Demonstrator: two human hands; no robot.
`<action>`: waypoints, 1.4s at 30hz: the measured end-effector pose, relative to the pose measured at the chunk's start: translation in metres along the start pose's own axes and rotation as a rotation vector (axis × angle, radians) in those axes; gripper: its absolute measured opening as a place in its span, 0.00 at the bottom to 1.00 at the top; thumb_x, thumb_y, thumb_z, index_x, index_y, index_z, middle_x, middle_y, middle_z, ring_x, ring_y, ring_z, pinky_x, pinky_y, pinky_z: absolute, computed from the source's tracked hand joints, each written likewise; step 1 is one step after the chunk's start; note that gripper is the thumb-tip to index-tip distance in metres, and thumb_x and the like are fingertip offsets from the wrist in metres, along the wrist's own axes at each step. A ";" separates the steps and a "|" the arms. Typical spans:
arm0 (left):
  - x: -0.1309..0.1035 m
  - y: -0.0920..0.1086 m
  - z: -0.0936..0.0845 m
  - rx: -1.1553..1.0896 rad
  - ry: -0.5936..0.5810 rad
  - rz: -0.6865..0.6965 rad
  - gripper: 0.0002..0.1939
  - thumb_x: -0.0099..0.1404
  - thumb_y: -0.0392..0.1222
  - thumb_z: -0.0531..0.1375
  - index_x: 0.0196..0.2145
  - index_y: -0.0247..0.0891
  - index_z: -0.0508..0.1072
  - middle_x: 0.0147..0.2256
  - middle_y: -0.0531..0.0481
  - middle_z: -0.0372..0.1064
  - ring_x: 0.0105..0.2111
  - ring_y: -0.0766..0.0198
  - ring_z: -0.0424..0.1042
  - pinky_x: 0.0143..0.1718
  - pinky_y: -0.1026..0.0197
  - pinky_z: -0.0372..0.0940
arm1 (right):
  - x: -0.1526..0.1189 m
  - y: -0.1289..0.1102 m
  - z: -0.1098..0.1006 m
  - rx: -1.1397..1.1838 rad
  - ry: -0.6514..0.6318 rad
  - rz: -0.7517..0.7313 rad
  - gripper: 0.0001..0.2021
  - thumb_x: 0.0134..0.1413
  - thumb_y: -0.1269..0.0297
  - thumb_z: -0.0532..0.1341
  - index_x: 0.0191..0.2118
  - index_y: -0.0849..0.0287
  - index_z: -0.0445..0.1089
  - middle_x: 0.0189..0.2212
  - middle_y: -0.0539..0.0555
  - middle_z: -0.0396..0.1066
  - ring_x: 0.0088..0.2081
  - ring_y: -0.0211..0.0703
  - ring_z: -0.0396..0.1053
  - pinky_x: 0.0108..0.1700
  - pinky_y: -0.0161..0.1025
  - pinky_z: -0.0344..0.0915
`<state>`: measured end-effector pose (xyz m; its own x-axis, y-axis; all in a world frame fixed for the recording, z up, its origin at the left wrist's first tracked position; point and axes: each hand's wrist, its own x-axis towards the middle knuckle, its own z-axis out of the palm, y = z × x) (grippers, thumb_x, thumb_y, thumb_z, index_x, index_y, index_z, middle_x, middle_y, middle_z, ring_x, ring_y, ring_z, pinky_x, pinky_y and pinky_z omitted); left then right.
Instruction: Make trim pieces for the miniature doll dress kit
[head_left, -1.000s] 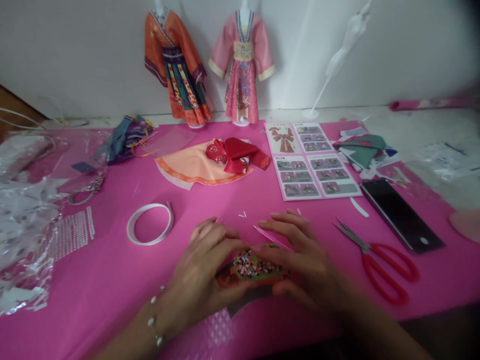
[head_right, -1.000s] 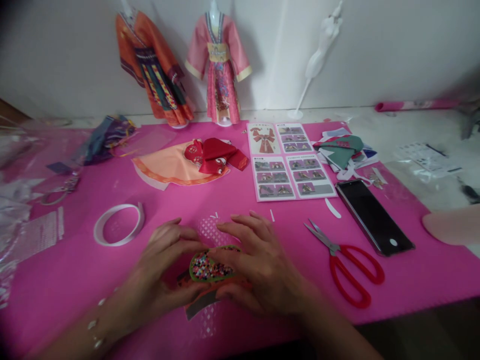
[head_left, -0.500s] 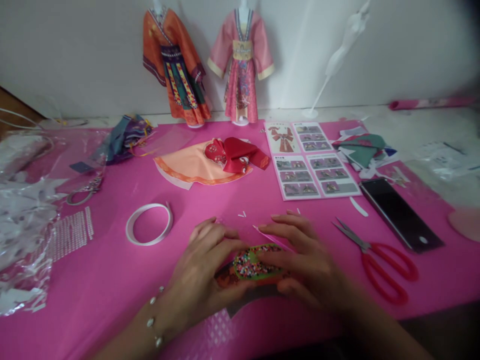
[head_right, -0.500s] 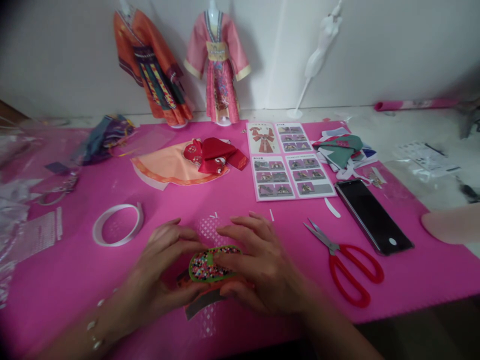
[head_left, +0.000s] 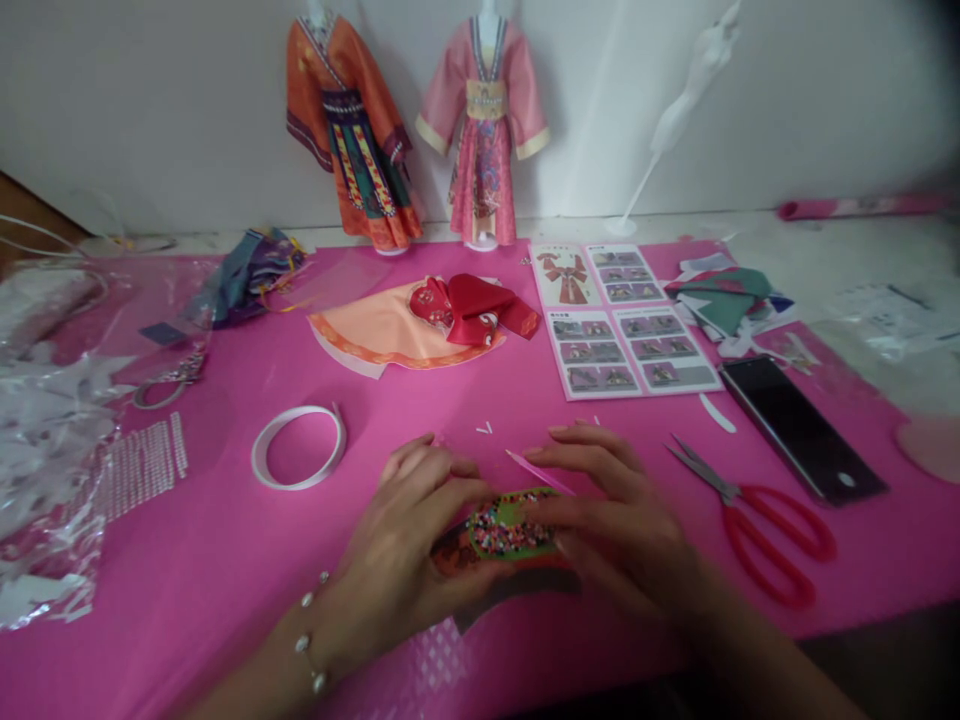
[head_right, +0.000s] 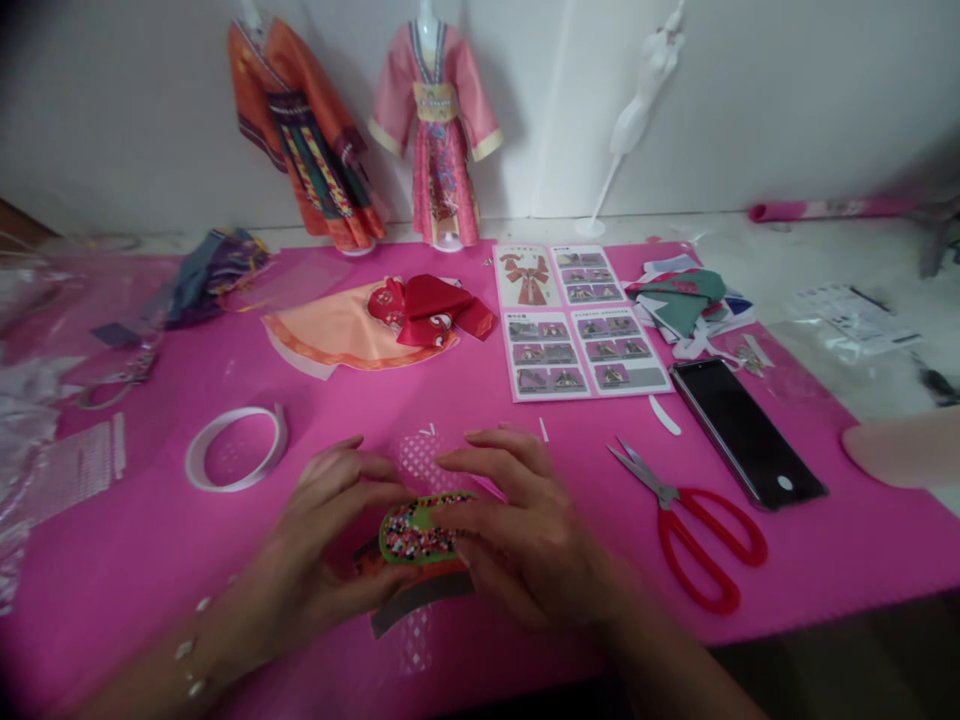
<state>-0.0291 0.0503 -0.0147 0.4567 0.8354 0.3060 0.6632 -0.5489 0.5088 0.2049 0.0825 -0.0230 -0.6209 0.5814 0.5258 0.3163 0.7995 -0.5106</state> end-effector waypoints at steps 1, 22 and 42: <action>0.000 0.000 0.000 -0.005 0.003 0.002 0.20 0.57 0.49 0.68 0.44 0.41 0.68 0.40 0.48 0.68 0.42 0.57 0.68 0.55 0.45 0.56 | 0.000 0.001 0.001 -0.005 0.029 0.009 0.11 0.57 0.71 0.57 0.44 0.55 0.73 0.51 0.57 0.69 0.57 0.52 0.60 0.56 0.54 0.61; -0.001 -0.001 0.004 -0.020 -0.006 0.031 0.21 0.58 0.50 0.67 0.44 0.40 0.67 0.41 0.48 0.68 0.41 0.56 0.67 0.54 0.45 0.55 | 0.004 0.000 -0.004 0.077 0.052 0.070 0.09 0.53 0.75 0.58 0.37 0.60 0.73 0.46 0.57 0.68 0.51 0.50 0.62 0.55 0.53 0.58; 0.002 -0.001 0.002 -0.019 0.018 0.023 0.20 0.58 0.50 0.67 0.44 0.42 0.68 0.39 0.50 0.68 0.41 0.58 0.67 0.54 0.48 0.55 | 0.002 0.004 -0.007 0.050 0.151 0.076 0.05 0.52 0.74 0.61 0.35 0.60 0.72 0.46 0.58 0.67 0.51 0.51 0.63 0.54 0.52 0.60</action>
<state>-0.0272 0.0523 -0.0164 0.4610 0.8228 0.3323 0.6407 -0.5677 0.5169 0.2096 0.0881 -0.0195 -0.4806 0.6592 0.5784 0.3204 0.7459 -0.5839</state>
